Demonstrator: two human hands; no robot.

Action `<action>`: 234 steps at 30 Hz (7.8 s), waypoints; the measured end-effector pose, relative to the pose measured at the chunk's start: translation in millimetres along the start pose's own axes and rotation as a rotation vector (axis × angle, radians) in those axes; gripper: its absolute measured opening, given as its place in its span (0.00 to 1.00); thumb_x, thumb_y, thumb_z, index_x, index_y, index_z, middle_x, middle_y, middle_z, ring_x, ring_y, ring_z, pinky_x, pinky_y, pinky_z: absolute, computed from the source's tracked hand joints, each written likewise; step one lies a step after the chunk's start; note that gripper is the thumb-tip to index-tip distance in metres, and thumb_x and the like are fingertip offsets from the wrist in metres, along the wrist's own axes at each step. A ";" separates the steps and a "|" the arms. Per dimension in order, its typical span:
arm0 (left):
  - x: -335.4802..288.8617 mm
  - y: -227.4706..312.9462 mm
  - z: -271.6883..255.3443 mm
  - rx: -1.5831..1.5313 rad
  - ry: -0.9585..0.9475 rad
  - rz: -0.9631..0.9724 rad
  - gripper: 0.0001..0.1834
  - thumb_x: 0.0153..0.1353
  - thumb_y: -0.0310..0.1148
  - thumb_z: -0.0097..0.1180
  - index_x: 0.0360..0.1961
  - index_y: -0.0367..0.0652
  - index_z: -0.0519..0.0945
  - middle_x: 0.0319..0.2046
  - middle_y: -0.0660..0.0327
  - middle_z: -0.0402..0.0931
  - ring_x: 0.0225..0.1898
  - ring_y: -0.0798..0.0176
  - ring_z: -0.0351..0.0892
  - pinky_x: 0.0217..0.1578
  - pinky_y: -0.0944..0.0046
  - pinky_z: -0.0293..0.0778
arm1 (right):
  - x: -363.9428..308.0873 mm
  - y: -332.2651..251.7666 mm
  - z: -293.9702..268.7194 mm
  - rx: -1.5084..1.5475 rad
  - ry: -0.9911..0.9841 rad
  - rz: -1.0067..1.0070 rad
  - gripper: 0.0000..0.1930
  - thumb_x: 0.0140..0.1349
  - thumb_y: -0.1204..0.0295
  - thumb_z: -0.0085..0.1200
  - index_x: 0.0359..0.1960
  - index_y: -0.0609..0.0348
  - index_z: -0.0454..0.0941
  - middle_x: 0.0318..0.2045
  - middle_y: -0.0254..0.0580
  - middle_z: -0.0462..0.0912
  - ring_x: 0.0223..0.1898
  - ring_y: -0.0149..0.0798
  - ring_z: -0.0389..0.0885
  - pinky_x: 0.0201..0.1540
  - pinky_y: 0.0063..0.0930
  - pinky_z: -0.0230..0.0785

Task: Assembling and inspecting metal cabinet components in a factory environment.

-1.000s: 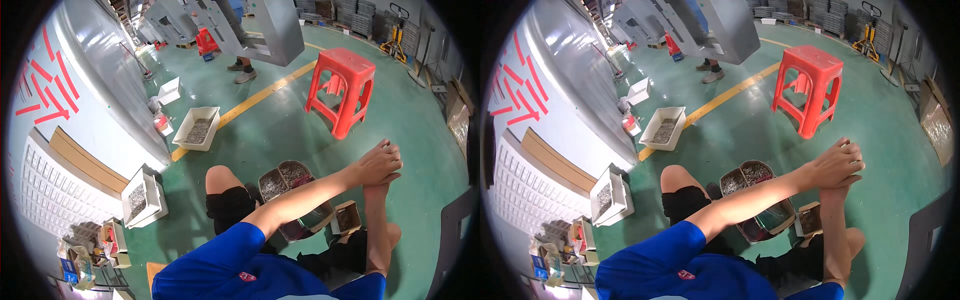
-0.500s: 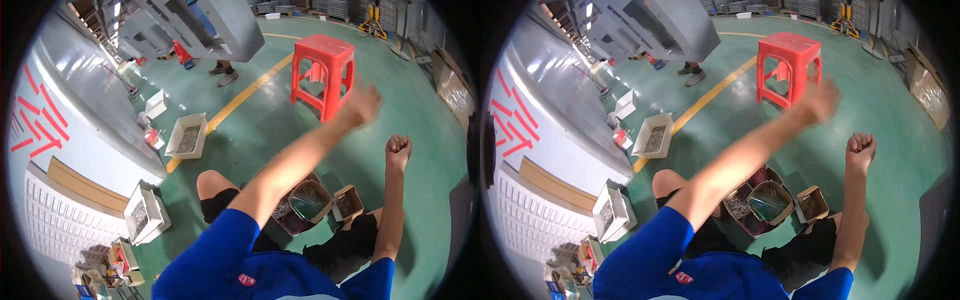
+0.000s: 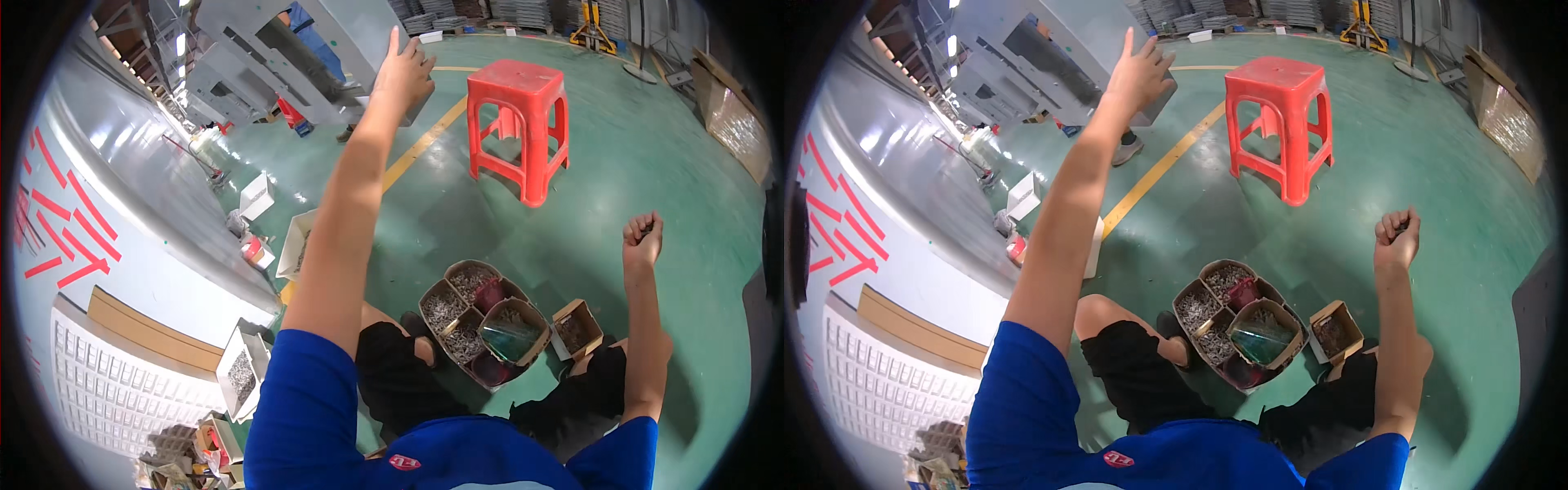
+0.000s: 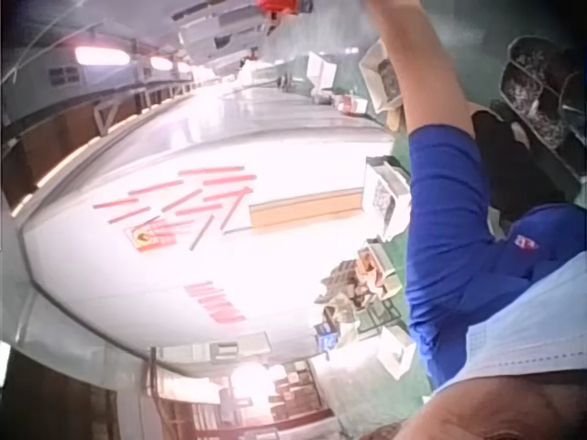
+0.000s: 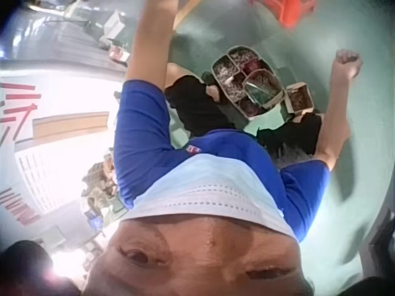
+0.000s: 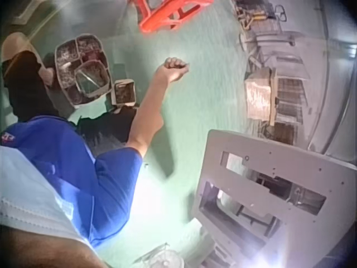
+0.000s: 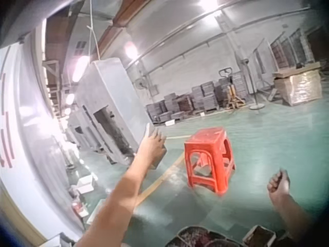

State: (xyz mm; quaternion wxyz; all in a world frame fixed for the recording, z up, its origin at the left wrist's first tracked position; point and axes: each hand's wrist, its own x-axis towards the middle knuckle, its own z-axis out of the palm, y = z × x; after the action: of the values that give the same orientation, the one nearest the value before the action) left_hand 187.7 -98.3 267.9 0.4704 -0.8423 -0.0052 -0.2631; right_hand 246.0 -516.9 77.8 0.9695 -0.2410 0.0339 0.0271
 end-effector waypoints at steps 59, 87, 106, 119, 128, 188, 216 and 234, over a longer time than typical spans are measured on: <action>-243.9 -64.9 41.8 -1.900 0.589 -0.743 0.39 0.57 0.36 0.49 0.64 0.34 0.44 0.59 0.52 0.54 0.58 0.59 0.59 0.57 0.64 0.56 | 10.2 36.8 -27.0 -0.226 0.057 0.280 0.15 0.63 0.59 0.42 0.30 0.60 0.69 0.23 0.36 0.69 0.15 0.25 0.58 0.12 0.15 0.47; -234.6 -67.8 -10.8 -1.923 0.640 -0.672 0.52 0.47 0.41 0.62 0.65 0.36 0.42 0.57 0.51 0.60 0.58 0.58 0.62 0.56 0.64 0.57 | 18.0 32.7 -41.8 -0.255 0.004 0.293 0.08 0.61 0.69 0.46 0.35 0.62 0.71 0.22 0.32 0.69 0.14 0.22 0.54 0.13 0.14 0.45; -176.2 -3.6 -49.0 -1.903 0.720 -0.622 0.52 0.45 0.42 0.61 0.64 0.36 0.43 0.51 0.52 0.62 0.50 0.60 0.67 0.50 0.63 0.65 | 7.2 36.5 -30.5 -0.347 -0.085 0.350 0.08 0.61 0.74 0.43 0.41 0.63 0.68 0.22 0.33 0.67 0.14 0.22 0.55 0.12 0.14 0.44; -154.3 70.7 -120.7 -1.363 0.640 -0.739 0.55 0.46 0.47 0.61 0.65 0.38 0.39 0.65 0.45 0.38 0.66 0.47 0.41 0.62 0.52 0.44 | 0.6 44.2 -30.3 -0.418 -0.198 0.340 0.11 0.62 0.73 0.43 0.43 0.65 0.65 0.23 0.32 0.66 0.15 0.21 0.55 0.13 0.14 0.47; -193.4 103.7 -66.8 -1.181 0.563 -0.741 0.37 0.58 0.46 0.50 0.63 0.38 0.54 0.65 0.45 0.40 0.65 0.42 0.42 0.60 0.47 0.45 | -4.8 40.5 -26.0 -0.501 -0.178 0.331 0.06 0.61 0.73 0.43 0.37 0.63 0.69 0.23 0.32 0.68 0.16 0.22 0.56 0.13 0.15 0.45; -172.0 225.7 -94.5 -3.660 0.081 -0.817 0.33 0.64 0.55 0.30 0.56 0.35 0.57 0.56 0.46 0.59 0.60 0.45 0.58 0.61 0.45 0.52 | -137.4 183.1 94.8 -1.241 -0.965 -0.467 0.16 0.57 0.64 0.48 0.18 0.64 0.67 0.15 0.47 0.73 0.20 0.46 0.71 0.27 0.37 0.62; -199.8 120.9 12.7 -3.051 1.040 -1.788 0.13 0.66 0.38 0.41 0.32 0.39 0.68 0.18 0.66 0.60 0.14 0.74 0.53 0.11 0.74 0.48 | -5.7 74.9 5.5 -2.285 -1.285 -0.763 0.16 0.55 0.70 0.53 0.44 0.60 0.68 0.49 0.48 0.68 0.51 0.52 0.68 0.49 0.40 0.63; -233.1 135.3 5.9 -2.951 1.106 -1.949 0.15 0.65 0.39 0.35 0.28 0.40 0.68 0.20 0.61 0.64 0.13 0.72 0.54 0.09 0.74 0.48 | 45.3 63.8 -64.6 -2.478 -1.141 0.118 0.16 0.45 0.65 0.57 0.35 0.60 0.79 0.31 0.50 0.81 0.34 0.47 0.79 0.39 0.36 0.71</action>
State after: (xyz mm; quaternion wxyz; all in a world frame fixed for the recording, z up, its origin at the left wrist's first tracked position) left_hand 24.1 -113.3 54.1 0.9066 0.0473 0.0880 0.4099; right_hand 283.4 -489.3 -12.5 -0.0035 -0.8980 -0.4036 0.1753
